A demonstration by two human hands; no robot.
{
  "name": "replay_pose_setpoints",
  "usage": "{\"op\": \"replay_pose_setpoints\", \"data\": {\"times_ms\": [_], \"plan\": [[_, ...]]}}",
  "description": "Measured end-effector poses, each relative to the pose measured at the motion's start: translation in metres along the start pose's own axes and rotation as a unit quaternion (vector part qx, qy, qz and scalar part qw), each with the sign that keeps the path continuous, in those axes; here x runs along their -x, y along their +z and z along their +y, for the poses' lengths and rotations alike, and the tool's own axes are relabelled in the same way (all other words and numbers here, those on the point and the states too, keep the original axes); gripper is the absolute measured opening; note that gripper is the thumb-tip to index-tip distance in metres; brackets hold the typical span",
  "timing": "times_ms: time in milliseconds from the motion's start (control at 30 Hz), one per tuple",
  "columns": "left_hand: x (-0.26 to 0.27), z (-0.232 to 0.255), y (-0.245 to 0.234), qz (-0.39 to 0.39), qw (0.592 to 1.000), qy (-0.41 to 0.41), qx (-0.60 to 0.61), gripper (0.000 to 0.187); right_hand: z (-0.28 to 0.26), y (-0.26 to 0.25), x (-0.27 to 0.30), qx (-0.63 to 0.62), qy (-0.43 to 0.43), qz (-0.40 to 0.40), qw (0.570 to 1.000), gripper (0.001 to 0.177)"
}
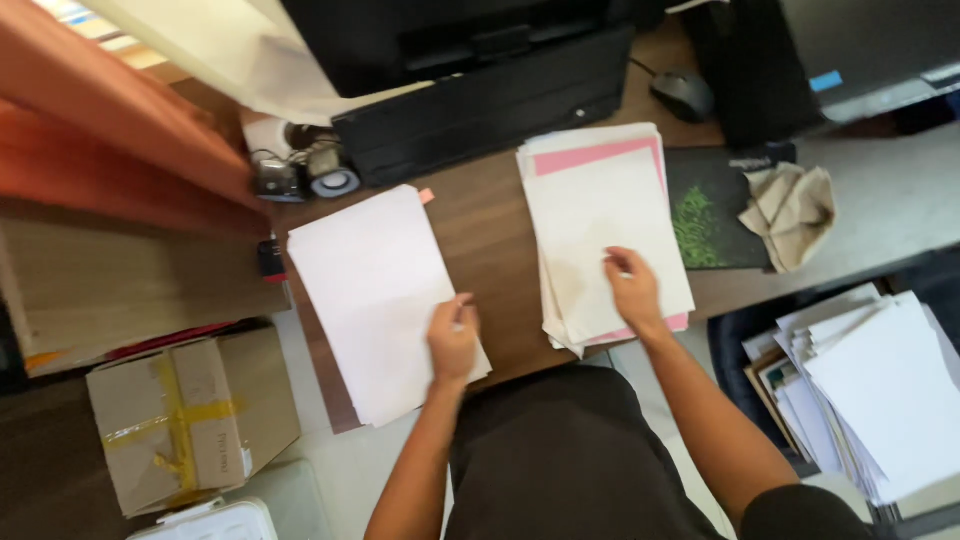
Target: The person sorts through a stack of papers on a desk, separating them into different piles. They handle various documents, including a yellow pad and a pink folder, and move them between stacks while occasionally flipping through the pages.
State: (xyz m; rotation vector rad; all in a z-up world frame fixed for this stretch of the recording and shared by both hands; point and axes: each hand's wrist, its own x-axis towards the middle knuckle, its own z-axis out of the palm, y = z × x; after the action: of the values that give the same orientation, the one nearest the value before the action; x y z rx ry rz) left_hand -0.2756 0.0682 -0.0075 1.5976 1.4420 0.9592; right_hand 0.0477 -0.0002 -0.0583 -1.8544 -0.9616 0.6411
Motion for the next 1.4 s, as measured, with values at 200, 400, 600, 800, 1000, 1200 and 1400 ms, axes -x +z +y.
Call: {"op": "replay_pose_setpoints", "data": {"times_ms": [200, 400, 600, 800, 1000, 1200, 1400], "plan": [[0.026, 0.060, 0.087, -0.169, 0.972, -0.013, -0.161, 0.055, -0.004, -0.049, 0.023, 0.052, 0.067, 0.017, 0.996, 0.031], [0.023, 0.069, 0.126, -0.149, 0.959, -0.052, -0.234, 0.069, 0.020, -0.038, 0.047, 0.116, 0.024, -0.176, 0.977, 0.040], [0.019, 0.018, 0.144, -0.075, 0.967, -0.129, -0.207, 0.042, -0.002, -0.054, 0.028, -0.040, 0.086, -0.289, 0.953, 0.038], [0.029, 0.080, 0.156, -0.061, 0.947, -0.192, -0.251, 0.066, 0.004, -0.078, 0.005, 0.147, -0.117, -0.244, 0.951, 0.038], [0.054, 0.079, 0.180, 0.019, 0.948, -0.145, -0.283, 0.071, 0.021, -0.093, -0.012, 0.257, -0.206, -0.259, 0.908, 0.054], [0.057, 0.097, 0.187, 0.083, 0.955, -0.145, -0.247, 0.059, 0.039, -0.101, -0.029, 0.187, -0.202, -0.306, 0.911, 0.053], [0.046, 0.101, 0.190, 0.099, 0.974, -0.179, -0.101, 0.049, 0.042, -0.107, -0.035, 0.152, -0.173, -0.333, 0.914, 0.051]]}}
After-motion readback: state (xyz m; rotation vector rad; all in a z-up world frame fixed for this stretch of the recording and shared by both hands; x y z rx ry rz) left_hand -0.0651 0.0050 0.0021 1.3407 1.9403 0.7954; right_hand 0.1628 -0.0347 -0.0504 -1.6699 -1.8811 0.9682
